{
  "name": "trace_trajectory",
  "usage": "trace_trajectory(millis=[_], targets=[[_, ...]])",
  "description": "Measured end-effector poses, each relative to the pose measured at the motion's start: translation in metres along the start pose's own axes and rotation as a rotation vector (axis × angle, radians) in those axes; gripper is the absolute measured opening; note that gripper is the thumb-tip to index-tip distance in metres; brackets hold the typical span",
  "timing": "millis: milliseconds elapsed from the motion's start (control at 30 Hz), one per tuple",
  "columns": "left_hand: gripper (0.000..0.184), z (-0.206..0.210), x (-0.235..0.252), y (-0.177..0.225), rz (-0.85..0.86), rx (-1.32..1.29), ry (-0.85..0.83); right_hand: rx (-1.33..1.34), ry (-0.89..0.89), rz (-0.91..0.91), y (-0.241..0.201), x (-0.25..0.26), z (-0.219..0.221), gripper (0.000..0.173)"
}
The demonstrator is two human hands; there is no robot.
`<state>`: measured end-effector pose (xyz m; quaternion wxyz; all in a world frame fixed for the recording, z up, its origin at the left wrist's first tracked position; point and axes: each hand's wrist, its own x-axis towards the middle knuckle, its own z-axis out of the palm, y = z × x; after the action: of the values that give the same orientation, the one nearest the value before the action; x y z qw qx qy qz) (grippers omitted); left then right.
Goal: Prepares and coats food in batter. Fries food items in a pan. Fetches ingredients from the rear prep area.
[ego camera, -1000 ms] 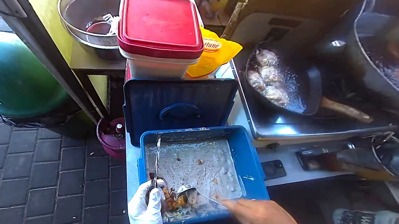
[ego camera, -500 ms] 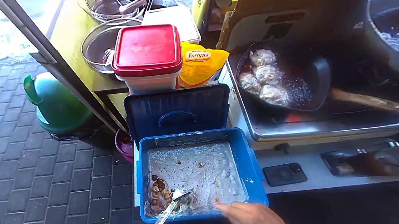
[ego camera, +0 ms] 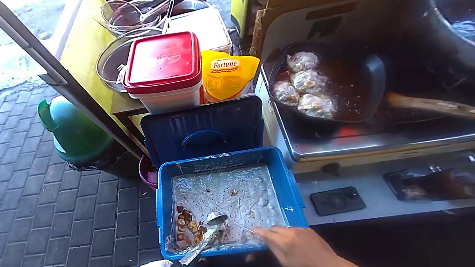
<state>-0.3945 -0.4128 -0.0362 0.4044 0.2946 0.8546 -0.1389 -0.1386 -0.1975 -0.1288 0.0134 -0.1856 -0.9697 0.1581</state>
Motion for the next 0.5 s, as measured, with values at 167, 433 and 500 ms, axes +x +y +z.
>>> trace_trajectory(millis=[167,433,500], targets=[[0.044,-0.029,0.01,-0.02,0.045,0.1,-0.004,-0.181,-0.407,0.316,-0.05,0.033,-0.019,0.048],[0.044,-0.026,0.041,-0.078,0.152,-0.066,-0.026,-0.16,-0.827,0.485,-0.132,0.089,-0.026,0.032],[0.045,-0.023,0.048,-0.087,0.183,-0.082,-0.039,-0.133,-0.848,0.45,-0.139,0.095,-0.028,0.031]])
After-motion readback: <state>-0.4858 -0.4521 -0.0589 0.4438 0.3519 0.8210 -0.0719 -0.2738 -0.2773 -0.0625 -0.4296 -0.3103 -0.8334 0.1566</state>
